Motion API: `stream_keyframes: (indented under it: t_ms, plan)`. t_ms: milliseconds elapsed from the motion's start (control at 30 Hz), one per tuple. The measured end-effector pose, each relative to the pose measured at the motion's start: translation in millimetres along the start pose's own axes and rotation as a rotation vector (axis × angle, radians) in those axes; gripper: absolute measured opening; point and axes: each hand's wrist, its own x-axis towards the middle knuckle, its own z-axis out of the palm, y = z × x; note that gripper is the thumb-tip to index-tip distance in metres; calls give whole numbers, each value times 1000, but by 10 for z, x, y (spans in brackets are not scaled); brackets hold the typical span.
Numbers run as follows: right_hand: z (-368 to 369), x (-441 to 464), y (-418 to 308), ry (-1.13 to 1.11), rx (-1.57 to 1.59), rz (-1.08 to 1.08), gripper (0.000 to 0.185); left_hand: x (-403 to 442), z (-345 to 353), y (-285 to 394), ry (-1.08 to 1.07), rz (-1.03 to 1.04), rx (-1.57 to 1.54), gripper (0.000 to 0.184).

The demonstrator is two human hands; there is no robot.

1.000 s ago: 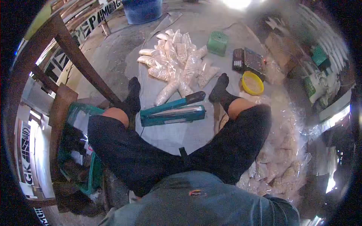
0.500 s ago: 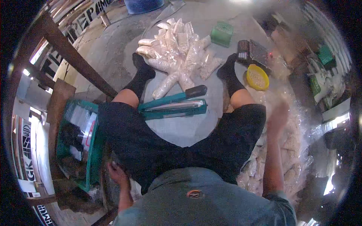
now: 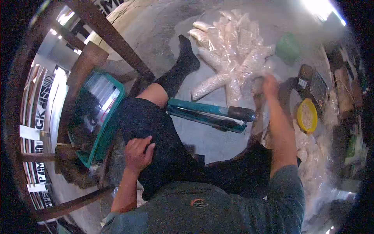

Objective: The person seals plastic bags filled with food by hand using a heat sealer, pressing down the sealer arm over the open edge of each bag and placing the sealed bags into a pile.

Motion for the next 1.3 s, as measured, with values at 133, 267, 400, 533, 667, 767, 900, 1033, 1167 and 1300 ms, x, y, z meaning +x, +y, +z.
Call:
stream_keyframes:
  t_ms: [133,267,400,533,667,767,900,1033,1167,1300]
  plan:
    - [-739,287,80,211,-34,319,31,67,262,76,-73,31,-131,22]
    - [-2116,77,-191,439,-516,71,51,44,683,332,-192,-22,-638,23]
    - [-2818,-752,-879,623,-372,120,45,465,613,1066,-465,186,-818,35]
    - [-2366,-1862,-2144,669,458,391,37,603,730,1612,-301,218,-953,49]
    - [-2420,-2229,-3412,29,636,630,24,365,848,1502,-356,-101,-1210,40]
    - [-2434,-2325,-3437,-124,895,677,24,231,887,1307,-380,-286,-1263,28]
    - [-2507,-2160,-3439,-126,904,607,23,313,763,1238,-252,-188,-1222,20]
    - [-2563,-2098,-3452,-124,1027,679,17,348,724,1276,-276,-272,-1254,24]
    - [-2631,-2083,-3391,-215,997,748,17,355,682,1303,-249,-192,-1133,30]
    - [-2743,-2120,-3401,-201,1001,671,17,289,700,1316,-184,-199,-1132,30]
